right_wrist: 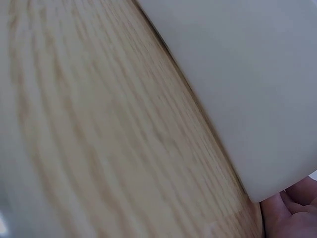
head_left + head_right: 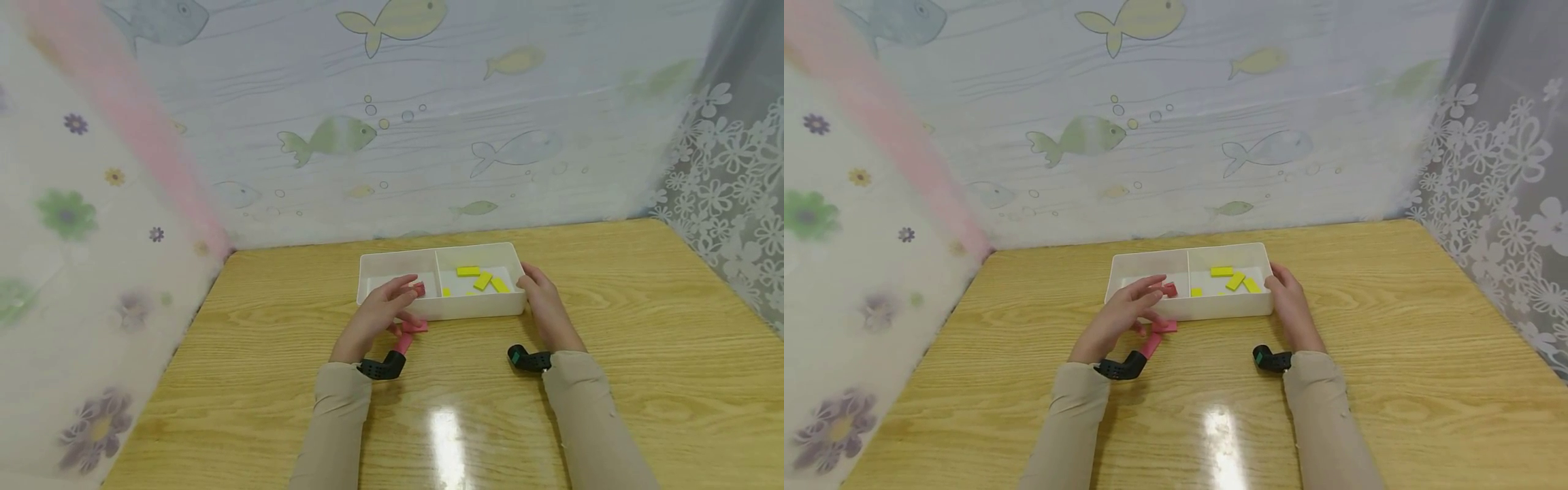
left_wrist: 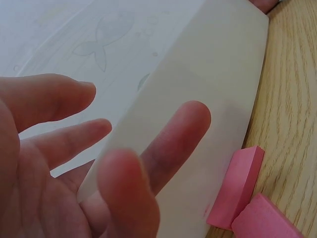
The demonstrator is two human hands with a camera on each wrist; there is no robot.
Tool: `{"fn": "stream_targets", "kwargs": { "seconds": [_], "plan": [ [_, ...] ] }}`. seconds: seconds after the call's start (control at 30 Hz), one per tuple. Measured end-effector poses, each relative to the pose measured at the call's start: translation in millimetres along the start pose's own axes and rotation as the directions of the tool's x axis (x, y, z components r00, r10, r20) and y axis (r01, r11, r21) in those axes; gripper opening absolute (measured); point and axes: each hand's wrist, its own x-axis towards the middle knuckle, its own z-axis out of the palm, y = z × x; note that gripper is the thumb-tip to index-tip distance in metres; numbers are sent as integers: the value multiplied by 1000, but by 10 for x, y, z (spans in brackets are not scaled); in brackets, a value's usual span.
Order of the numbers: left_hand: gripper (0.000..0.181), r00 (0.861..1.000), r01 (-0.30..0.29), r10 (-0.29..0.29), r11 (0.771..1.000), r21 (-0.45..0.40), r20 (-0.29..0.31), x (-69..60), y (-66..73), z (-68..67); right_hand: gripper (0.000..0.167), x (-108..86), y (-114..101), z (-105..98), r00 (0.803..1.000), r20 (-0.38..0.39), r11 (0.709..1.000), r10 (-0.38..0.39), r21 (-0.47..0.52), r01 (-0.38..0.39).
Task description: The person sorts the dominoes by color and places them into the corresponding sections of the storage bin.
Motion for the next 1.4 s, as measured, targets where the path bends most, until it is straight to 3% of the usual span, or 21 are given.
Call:
{"fn": "stream_targets", "kwargs": {
  "seconds": [0.4,0.57,0.7,0.83,0.97,1.13,1.4],
  "plan": [
    [44,1000,11,-11,1000,-20,-1,4,-6,-11,54,-7,-7,-2,1000,2,1000,-9,2,9],
    [38,999,-49,49,998,-47,-4,-13,15,-33,54,-3,-15,-1,1000,-3,1000,-6,2,6],
    [31,994,-106,105,992,-76,-7,-94,119,-34,54,-6,-17,1,1000,-3,1000,4,7,-4],
    [29,990,-138,141,985,-102,30,-168,209,-24,54,-10,-12,1,1000,1,1000,5,11,-5],
    [30,982,-168,173,983,-67,70,-166,215,-18,54,-10,-4,0,1000,-3,1000,-4,5,4],
    [34,978,-196,194,981,16,80,-75,106,-1,53,-5,8,-3,1000,-5,1000,-9,-7,9],
    [32,993,-106,95,979,171,74,-61,116,-7,54,-97,-116,28,1000,4,1000,10,7,-10]
  ]
}}
